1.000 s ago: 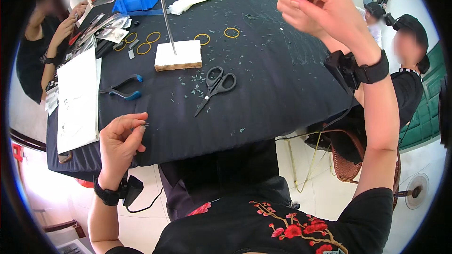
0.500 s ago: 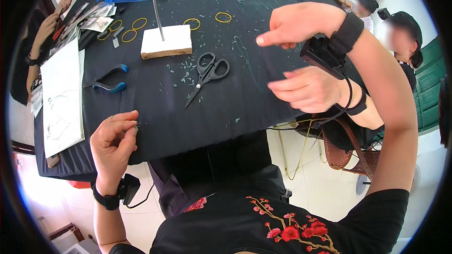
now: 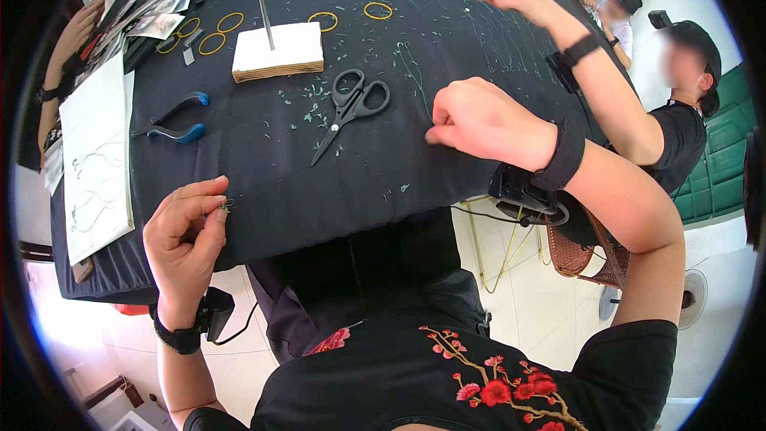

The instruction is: Manually assembling and trimming small fishing lure components using tools.

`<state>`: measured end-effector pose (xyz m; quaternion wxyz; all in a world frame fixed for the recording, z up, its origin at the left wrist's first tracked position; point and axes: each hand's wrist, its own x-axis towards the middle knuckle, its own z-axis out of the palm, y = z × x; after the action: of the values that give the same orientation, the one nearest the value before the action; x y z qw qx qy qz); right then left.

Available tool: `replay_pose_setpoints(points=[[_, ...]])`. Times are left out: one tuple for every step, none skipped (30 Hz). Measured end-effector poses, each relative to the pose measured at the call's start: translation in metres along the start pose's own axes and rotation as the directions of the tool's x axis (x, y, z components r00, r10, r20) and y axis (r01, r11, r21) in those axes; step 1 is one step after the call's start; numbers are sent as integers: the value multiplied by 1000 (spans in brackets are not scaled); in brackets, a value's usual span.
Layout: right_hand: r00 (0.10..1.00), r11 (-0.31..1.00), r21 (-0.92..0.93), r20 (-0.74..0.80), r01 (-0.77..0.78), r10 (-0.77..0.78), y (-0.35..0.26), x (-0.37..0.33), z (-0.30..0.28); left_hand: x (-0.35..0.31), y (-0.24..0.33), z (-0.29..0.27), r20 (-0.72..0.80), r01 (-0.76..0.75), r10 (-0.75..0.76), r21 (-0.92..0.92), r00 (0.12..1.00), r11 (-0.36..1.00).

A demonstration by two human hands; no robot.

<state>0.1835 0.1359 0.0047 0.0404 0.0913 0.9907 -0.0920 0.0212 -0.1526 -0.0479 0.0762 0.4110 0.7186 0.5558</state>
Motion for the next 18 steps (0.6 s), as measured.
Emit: replay_pose_setpoints(points=[[1000, 1000, 15, -23, -7, 7, 4, 0, 3, 0, -2, -1, 23, -22, 22, 20, 1000, 1000], [999, 999, 29, -46, -13, 15, 8, -1, 5, 0, -5, -3, 46, -44, 43, 40, 998, 998], [999, 1000, 0, -38, -3, 3, 9, 0, 5, -1, -7, -5, 66, -67, 63, 60, 996, 996], [1000, 1000, 13, -21, -1, 1, 12, 1, 2, -2, -8, -6, 70, -77, 73, 63, 995, 995], [1000, 1000, 26, -5, 1, -1, 14, 3, -2, -2, -9, -6, 75, -87, 82, 66, 994, 994], [1000, 999, 37, 10, 2, -2, 17, 5, -8, -2, -10, -7, 78, -100, 94, 68, 992, 993], [1000, 1000, 17, 25, 3, -3, 16, 7, -19, -1, -10, -7, 75, -98, 94, 63, 993, 993], [995, 996, -36, -63, 78, -80, 18, 7, -29, -1, -9, -6, 72, -97, 93, 59, 993, 994], [996, 997, -24, -49, 69, -70, 16, 6, -44, 1, -9, -3, 75, -100, 97, 47, 993, 994], [996, 997, -1, -34, 77, -77, 11, 9, -55, 0, -6, -2, 44, -79, 77, 37, 996, 996], [989, 989, -44, -39, 139, -141, 8, 13, -65, -1, -3, 1, 13, -59, 58, 25, 998, 998], [978, 976, -93, -44, 198, -203, 3, 17, -75, -1, 0, 1, -18, -44, 44, 9, 999, 999], [963, 956, -145, -44, 257, -265, -3, 19, -85, -2, 0, 0, -27, -24, 24, -1, 999, 1000], [975, 962, -164, 0, 220, -223, -9, 20, -94, -3, 0, 0, -22, -32, 31, -15, 999, 999], [983, 965, -184, 43, 185, -180, -16, 20, -103, -3, -1, 1, -18, -39, 38, -28, 999, 999], [984, 965, -195, 80, 173, -161, -25, 26, -110, -5, -1, -4, -26, -38, 37, -19, 999, 999], [978, 953, -223, 47, 207, -202, -33, 27, -116, -4, -3, -6, -16, -107, 108, 26, 994, 994], [970, 938, -250, 16, 240, -244, -41, 30, -121, -3, -7, -7, -21, -120, 120, 31, 992, 992]])
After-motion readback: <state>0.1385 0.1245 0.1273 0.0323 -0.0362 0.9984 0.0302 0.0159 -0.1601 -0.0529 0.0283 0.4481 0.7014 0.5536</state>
